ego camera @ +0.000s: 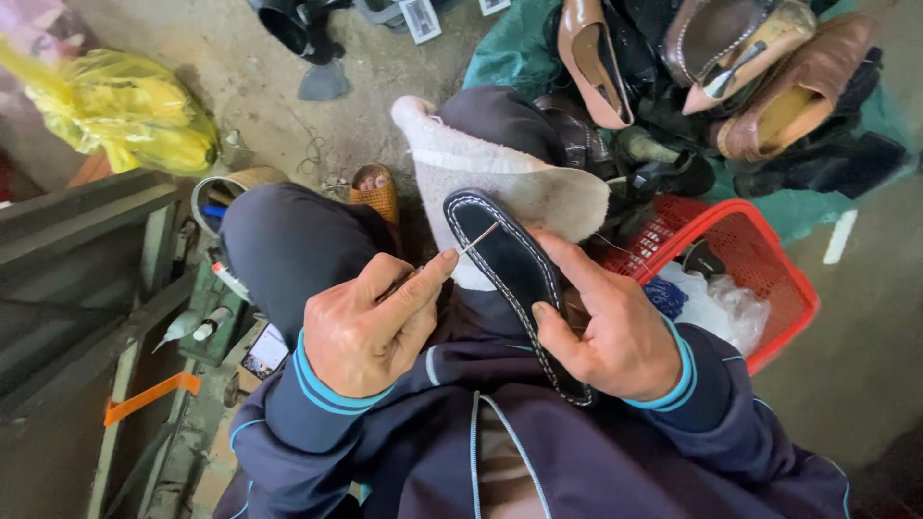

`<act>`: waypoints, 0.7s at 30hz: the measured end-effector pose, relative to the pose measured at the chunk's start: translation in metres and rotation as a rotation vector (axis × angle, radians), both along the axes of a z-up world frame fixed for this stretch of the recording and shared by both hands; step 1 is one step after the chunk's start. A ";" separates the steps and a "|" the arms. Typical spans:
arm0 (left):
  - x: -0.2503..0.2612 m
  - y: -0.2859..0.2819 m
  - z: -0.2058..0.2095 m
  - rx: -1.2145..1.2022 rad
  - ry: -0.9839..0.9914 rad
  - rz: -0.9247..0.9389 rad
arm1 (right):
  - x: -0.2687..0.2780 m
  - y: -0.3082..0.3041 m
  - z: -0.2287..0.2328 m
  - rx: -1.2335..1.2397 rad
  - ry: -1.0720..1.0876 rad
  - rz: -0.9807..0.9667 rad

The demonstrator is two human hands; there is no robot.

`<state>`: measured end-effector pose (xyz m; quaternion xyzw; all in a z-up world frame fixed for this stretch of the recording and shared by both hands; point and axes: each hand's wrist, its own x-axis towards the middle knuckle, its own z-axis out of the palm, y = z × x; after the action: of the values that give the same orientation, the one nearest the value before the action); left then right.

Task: Hand-stitching a sole onto a shoe using a needle and thread.

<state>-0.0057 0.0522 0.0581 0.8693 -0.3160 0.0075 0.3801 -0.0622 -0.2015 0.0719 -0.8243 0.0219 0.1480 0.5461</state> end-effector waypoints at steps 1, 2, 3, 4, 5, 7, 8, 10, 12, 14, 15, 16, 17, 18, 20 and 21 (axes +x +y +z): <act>0.000 0.004 0.001 0.007 -0.003 -0.014 | 0.007 0.007 0.007 -0.050 -0.043 0.001; 0.000 0.005 0.003 0.013 -0.007 -0.006 | 0.002 0.009 0.000 -0.044 -0.047 0.009; -0.001 0.006 0.005 0.033 -0.019 -0.009 | -0.003 0.012 -0.007 -0.048 -0.016 -0.044; -0.002 0.006 0.006 0.050 -0.030 -0.011 | -0.008 0.013 -0.014 -0.056 0.016 -0.096; -0.005 0.005 0.006 0.053 -0.033 -0.002 | -0.007 0.014 -0.017 -0.054 0.013 -0.087; -0.011 0.003 0.004 0.037 -0.034 0.021 | -0.006 0.015 -0.023 -0.071 -0.002 -0.115; -0.012 0.003 0.004 0.035 -0.038 0.022 | -0.002 0.017 -0.020 -0.072 -0.006 -0.114; -0.015 0.002 0.004 0.047 -0.062 0.023 | 0.006 0.020 -0.014 -0.058 -0.096 -0.076; -0.020 0.003 0.002 0.056 -0.071 0.027 | 0.004 0.022 -0.015 -0.087 -0.147 -0.081; -0.023 0.006 0.003 0.069 -0.083 0.037 | 0.002 0.025 -0.015 -0.110 -0.200 -0.082; -0.023 0.009 0.005 0.093 -0.097 0.031 | 0.002 0.028 -0.014 -0.164 -0.256 -0.066; -0.025 0.011 0.009 0.119 -0.107 0.030 | 0.002 0.029 -0.013 -0.215 -0.310 -0.045; -0.026 0.012 0.010 0.125 -0.111 0.040 | -0.002 0.031 -0.015 -0.207 -0.315 -0.036; -0.026 0.016 0.012 0.091 -0.099 0.040 | -0.003 0.034 -0.018 -0.282 -0.374 -0.015; -0.027 0.025 0.013 0.064 -0.095 0.048 | -0.005 0.044 -0.020 -0.347 -0.442 0.011; -0.028 0.029 0.013 0.043 -0.060 0.057 | -0.004 0.050 -0.020 -0.409 -0.478 0.020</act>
<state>-0.0333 0.0815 0.0708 0.8852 -0.3022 0.0376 0.3515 -0.0666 -0.1510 0.0522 -0.9286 -0.0861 -0.0521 0.3573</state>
